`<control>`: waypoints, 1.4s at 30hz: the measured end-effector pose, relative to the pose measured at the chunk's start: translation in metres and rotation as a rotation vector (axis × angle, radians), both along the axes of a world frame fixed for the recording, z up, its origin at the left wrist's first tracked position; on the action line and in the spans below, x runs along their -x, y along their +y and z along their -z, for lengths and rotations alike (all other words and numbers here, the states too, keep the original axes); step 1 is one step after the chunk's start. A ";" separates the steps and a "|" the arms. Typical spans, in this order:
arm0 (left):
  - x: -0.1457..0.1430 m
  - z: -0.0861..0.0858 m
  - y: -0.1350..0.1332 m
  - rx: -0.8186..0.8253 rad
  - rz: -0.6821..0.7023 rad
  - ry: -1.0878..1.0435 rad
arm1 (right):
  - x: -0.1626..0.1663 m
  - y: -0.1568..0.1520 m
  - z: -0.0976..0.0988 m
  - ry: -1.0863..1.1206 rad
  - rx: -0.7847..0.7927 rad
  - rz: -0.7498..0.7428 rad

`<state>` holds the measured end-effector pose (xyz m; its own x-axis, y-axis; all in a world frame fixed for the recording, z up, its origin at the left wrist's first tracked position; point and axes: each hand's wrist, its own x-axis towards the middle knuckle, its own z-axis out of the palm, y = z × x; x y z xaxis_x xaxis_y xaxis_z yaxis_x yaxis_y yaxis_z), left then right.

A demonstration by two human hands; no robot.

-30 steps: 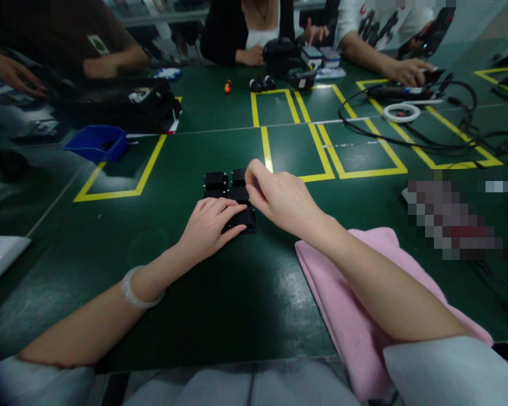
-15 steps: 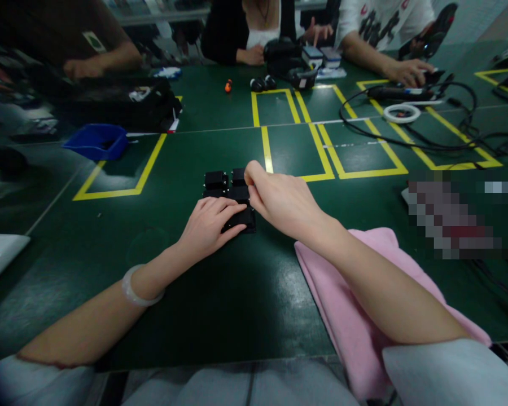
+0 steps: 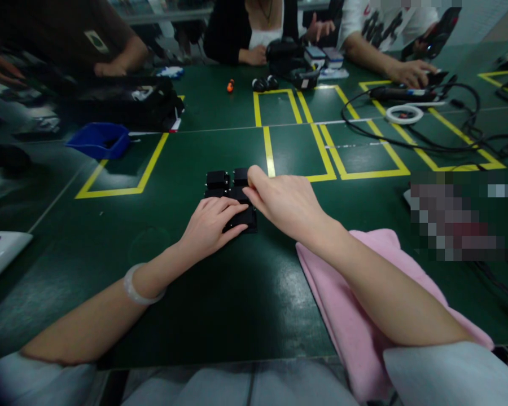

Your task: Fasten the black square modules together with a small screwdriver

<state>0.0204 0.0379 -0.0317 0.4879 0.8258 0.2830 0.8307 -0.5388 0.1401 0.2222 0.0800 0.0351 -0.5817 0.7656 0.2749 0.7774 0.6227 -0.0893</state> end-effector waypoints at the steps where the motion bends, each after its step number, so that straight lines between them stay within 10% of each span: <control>1: 0.000 0.000 0.000 0.004 0.000 0.002 | 0.000 0.000 0.000 -0.014 -0.002 0.002; 42: 0.002 0.003 0.002 0.015 0.007 -0.013 | 0.000 0.001 0.001 0.044 0.017 -0.009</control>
<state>0.0187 0.0397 -0.0346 0.4902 0.8265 0.2769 0.8248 -0.5425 0.1593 0.2217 0.0812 0.0341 -0.5760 0.7653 0.2874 0.7668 0.6276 -0.1344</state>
